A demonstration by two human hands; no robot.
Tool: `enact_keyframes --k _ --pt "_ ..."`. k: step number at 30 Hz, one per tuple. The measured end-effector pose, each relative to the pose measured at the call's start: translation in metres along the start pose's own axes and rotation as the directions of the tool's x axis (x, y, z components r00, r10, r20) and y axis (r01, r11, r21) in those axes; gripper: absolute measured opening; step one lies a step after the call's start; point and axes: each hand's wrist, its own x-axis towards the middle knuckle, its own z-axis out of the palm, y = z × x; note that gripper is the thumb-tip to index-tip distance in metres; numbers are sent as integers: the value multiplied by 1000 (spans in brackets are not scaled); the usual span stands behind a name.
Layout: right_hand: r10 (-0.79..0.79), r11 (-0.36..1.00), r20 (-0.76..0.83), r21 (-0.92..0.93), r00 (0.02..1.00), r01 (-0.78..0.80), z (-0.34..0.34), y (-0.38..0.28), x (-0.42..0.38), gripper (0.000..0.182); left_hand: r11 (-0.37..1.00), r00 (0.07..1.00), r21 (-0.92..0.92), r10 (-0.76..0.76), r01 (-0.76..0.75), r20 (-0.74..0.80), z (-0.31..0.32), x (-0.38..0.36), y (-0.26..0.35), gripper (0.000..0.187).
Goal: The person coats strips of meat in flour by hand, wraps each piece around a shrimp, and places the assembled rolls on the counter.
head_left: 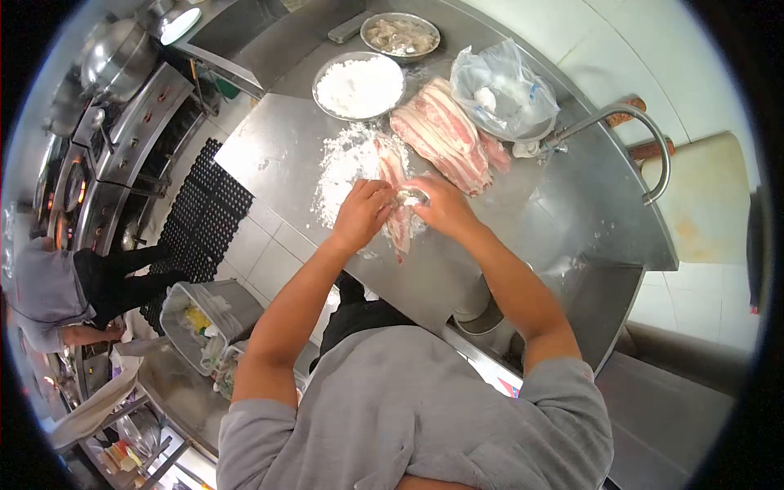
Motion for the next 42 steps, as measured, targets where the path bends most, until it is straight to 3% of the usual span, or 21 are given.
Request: enact_keyframes --k 3,6,12,21,24,27,34,37,40,42 --pt "24 995 185 -101 983 -6 -8 -12 -32 42 1000 1000 5 -8 8 16 7 -9 -2 28" --pt "-130 983 223 -101 966 155 1 -22 -58 44 1000 1000 6 -17 17 2 8 -10 2 28" --pt "-201 935 88 -281 976 217 14 -33 -65 42 999 999 34 38 -37 -13 7 -6 3 27" --pt "-263 897 28 -360 964 255 28 -26 -49 28 995 998 88 45 -42 -34 10 -7 -3 24" --pt "-239 921 51 -305 970 243 27 -24 -45 30 995 998 89 42 -39 -37 10 -6 -2 22" --pt "-99 960 110 -250 989 124 16 -32 -42 32 996 999 89 28 -25 -38 11 -6 -2 21" --pt "-54 976 127 -203 990 79 -19 -37 24 31 999 997 40 -25 28 -66 13 -7 -6 27" --pt "20 962 209 -270 978 38 -20 -25 56 28 981 972 -91 -185 173 -146 8 -9 0 41" --pt "61 966 277 -257 959 12 -13 -11 76 30 976 996 219 12 8 -90 3 -11 4 44" --pt "113 957 351 -290 930 -7 -6 -3 86 29 970 997 235 76 -66 -31 4 -6 9 43"
